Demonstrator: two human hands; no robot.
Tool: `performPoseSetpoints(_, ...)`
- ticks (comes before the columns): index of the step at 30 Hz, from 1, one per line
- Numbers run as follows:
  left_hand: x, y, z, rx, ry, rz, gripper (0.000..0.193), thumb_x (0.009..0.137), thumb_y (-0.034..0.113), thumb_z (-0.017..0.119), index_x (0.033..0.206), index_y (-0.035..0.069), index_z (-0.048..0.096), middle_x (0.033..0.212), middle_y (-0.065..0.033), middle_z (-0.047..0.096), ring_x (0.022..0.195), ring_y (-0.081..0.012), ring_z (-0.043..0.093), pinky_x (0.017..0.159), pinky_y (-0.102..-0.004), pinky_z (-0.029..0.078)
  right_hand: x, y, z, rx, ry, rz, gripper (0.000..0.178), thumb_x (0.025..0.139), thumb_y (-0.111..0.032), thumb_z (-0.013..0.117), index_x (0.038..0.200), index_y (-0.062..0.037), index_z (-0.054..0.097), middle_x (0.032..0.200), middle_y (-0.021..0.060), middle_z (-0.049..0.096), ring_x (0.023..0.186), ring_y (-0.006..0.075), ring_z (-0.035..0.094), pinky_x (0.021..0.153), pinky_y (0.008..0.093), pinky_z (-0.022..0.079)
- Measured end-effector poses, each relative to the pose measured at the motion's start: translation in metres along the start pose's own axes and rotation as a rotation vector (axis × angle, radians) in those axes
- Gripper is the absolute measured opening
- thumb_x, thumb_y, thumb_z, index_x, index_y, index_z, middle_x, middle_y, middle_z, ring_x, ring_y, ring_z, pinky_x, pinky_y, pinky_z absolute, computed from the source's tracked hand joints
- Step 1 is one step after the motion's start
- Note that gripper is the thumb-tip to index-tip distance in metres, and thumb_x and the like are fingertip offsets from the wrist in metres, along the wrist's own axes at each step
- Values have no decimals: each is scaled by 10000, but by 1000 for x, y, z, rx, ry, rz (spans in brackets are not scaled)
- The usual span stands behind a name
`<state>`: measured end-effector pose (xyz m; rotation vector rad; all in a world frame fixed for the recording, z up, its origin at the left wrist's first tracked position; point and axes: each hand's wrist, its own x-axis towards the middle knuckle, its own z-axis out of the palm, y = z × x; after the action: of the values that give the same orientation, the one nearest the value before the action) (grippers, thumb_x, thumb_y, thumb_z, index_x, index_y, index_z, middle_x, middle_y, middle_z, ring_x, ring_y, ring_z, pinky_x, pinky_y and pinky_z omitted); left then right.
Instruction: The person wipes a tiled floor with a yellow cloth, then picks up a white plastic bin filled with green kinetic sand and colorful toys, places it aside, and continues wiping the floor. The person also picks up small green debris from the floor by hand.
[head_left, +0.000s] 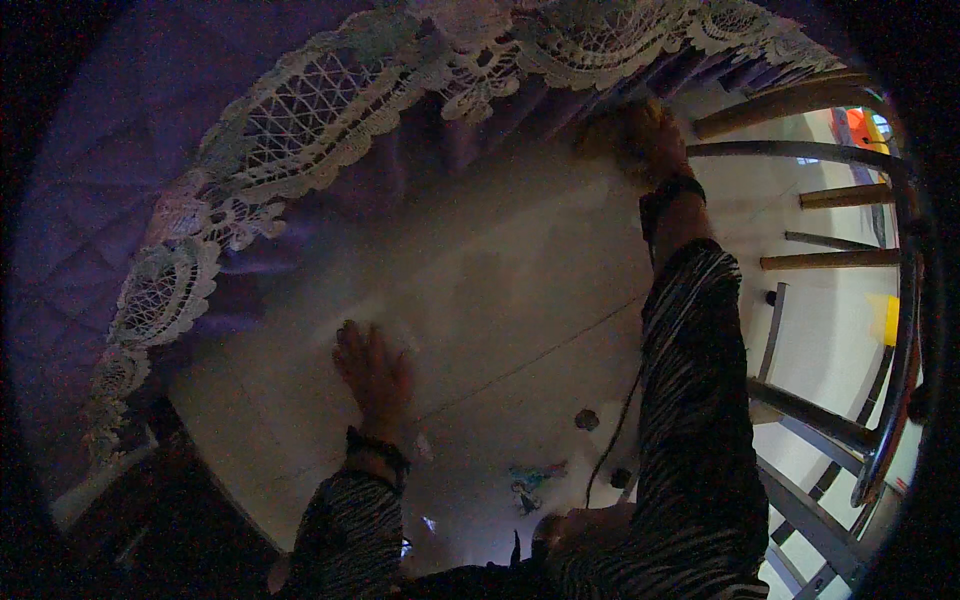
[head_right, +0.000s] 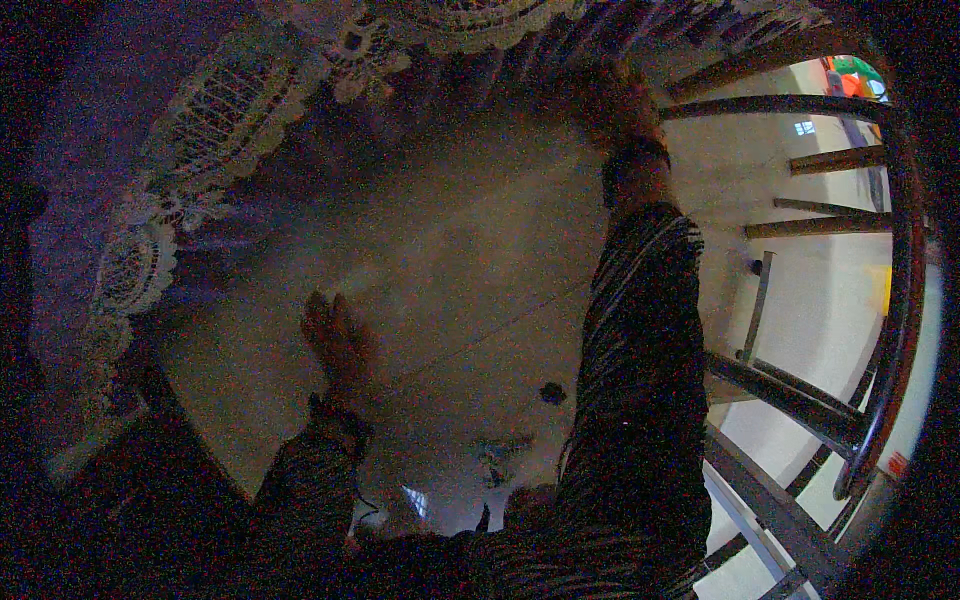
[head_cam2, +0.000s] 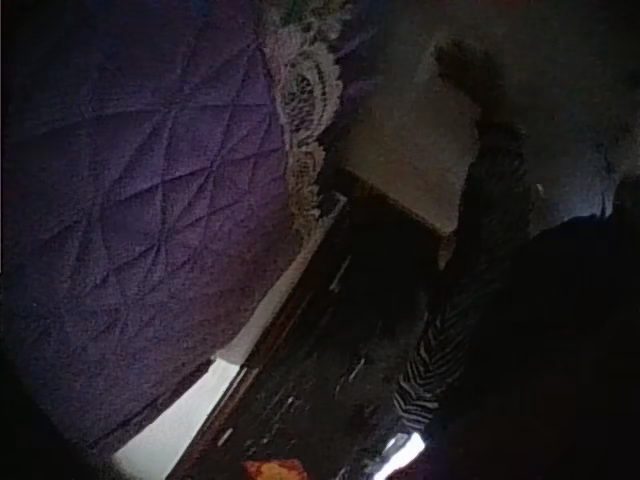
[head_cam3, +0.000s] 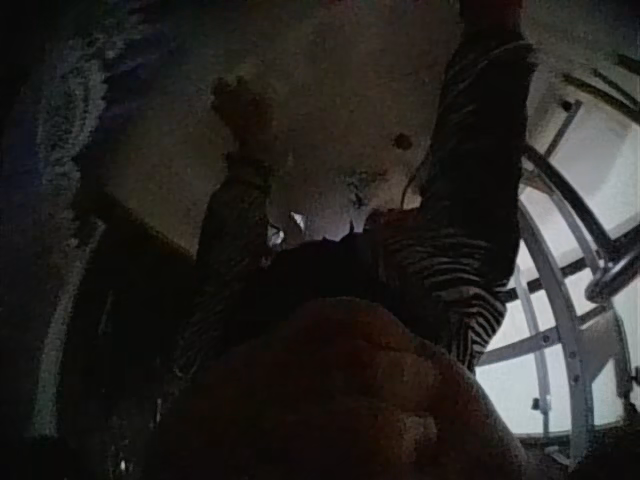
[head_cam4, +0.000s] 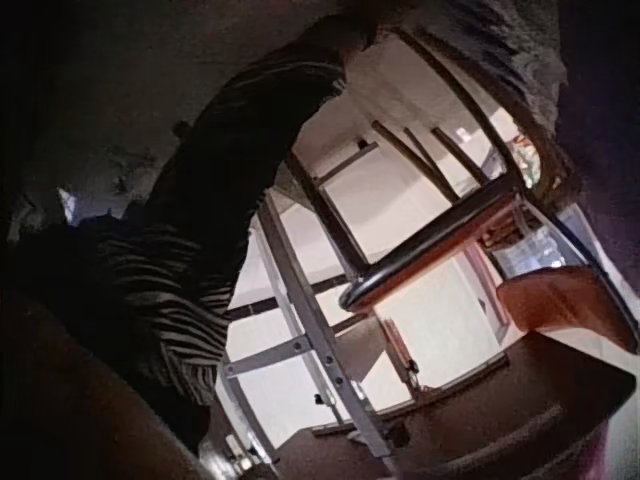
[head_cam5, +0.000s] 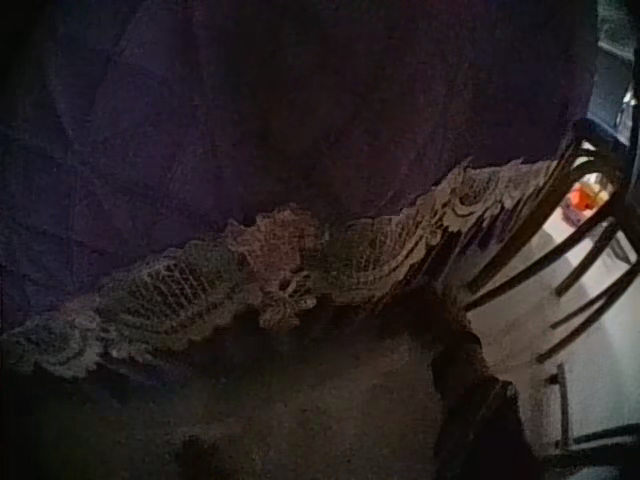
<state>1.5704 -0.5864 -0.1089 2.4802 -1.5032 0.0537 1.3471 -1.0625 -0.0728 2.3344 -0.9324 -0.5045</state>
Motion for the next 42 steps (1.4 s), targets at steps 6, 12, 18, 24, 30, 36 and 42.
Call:
performPoseSetpoints(6, 15, 5, -5, 167, -291, -128, 591, 804, 286, 567, 1304, 58, 350, 1395, -257, 227, 1294, -431, 204, 1028, -586, 150, 27, -45, 29, 690, -6, 147, 491, 792, -282, 566, 1239, -113, 456, 1212, 118, 497, 1094, 290, 496, 925, 401, 394)
performPoseSetpoints(12, 12, 21, -14, 70, -100, -17, 560, 838, 269, 539, 1313, 52, 337, 1398, -252, 223, 1313, -415, 178, 1041, -565, 140, -104, -169, -47, 971, 284, -121, 413, 736, -362, 607, 1107, -186, 556, 1032, 88, 566, 980, 300, 513, 845, 458, 333)
performPoseSetpoints(18, 21, 17, -15, 15, -11, 18, 552, 852, 263, 539, 1323, 67, 325, 1399, -243, 240, 1309, -412, 198, 1034, -570, 146, -223, -203, -151, 1235, 139, -537, 544, 665, -308, 643, 1173, -148, 533, 1043, 104, 555, 995, 294, 508, 916, 503, 303)
performPoseSetpoints(24, 15, 7, -5, -65, -18, -15, 574, 850, 275, 551, 1338, 84, 317, 1418, -224, 224, 1316, -404, 190, 1030, -573, 151, -209, -171, -135, 1145, -382, -498, 412, 543, -232, 702, 921, -89, 624, 896, 106, 607, 862, 273, 570, 765, 355, 444)
performPoseSetpoints(30, 12, 1, 6, -14, -71, -15, 588, 854, 300, 544, 1346, 78, 309, 1439, -217, 186, 1331, -397, 155, 1037, -574, 134, -161, -57, -65, 907, -284, 227, 472, 642, -228, 669, 1074, -73, 556, 1074, 131, 559, 1021, 316, 528, 894, 417, 398)
performPoseSetpoints(36, 16, -7, 15, -15, -32, 48, 577, 874, 383, 483, 1332, 72, 321, 1426, -226, 197, 1324, -402, 165, 1029, -583, 142, -165, -68, -21, 578, -57, 449, 691, 721, -261, 639, 1328, -136, 332, 1283, 150, 417, 1181, 374, 402, 919, 555, 339)
performPoseSetpoints(42, 16, -8, 18, 81, -39, 23, 567, 864, 374, 511, 1315, 73, 341, 1415, -230, 205, 1316, -407, 175, 1025, -587, 146, -189, -109, -31, 432, -430, 179, 597, 763, -237, 586, 1309, -124, 371, 1260, 152, 428, 1186, 376, 371, 936, 521, 325)
